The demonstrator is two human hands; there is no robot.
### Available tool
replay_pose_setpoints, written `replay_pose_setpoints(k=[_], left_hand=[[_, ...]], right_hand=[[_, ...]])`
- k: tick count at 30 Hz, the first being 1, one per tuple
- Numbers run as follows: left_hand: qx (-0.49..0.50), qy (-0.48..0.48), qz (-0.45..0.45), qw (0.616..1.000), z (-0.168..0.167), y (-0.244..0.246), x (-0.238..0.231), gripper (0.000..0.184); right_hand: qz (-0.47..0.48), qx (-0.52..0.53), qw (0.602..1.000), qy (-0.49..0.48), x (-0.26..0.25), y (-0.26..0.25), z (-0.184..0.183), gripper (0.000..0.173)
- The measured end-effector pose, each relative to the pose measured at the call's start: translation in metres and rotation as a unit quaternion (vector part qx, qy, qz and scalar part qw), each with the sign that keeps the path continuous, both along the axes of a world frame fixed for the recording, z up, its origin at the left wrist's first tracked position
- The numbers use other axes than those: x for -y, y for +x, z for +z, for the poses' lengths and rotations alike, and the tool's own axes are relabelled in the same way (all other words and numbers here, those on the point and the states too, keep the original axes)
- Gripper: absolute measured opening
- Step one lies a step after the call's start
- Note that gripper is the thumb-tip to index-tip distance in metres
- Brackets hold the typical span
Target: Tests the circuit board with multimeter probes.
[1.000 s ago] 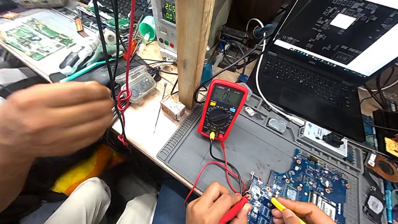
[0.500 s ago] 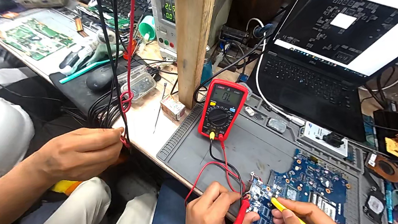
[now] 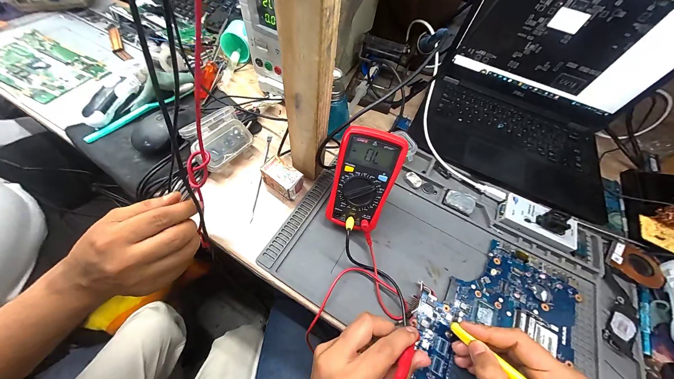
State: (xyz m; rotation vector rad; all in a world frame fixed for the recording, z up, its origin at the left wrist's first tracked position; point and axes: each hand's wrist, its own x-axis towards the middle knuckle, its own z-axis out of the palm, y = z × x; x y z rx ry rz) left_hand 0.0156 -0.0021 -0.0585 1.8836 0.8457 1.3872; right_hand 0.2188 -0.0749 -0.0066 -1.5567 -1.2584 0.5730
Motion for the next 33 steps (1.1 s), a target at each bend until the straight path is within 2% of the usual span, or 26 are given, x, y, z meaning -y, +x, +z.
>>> replay_pose_setpoints(k=[5,11,33], left_hand=[[0.020,-0.012,-0.011,1.000,0.024,-0.002,-0.001,0.021],[0.030,-0.042,-0.025,0.998,0.007,0.006,-0.016,0.018],[0.024,-0.029,-0.005,0.999,0.000,0.008,-0.017,0.014]], right_hand=[[-0.010,-0.007,1.000,-0.005,-0.001,-0.002,0.001,0.017],[-0.017,-0.010,1.000,-0.001,-0.003,-0.004,0.003,0.017],[-0.012,-0.010,1.000,0.002,-0.004,-0.003,0.000,0.017]])
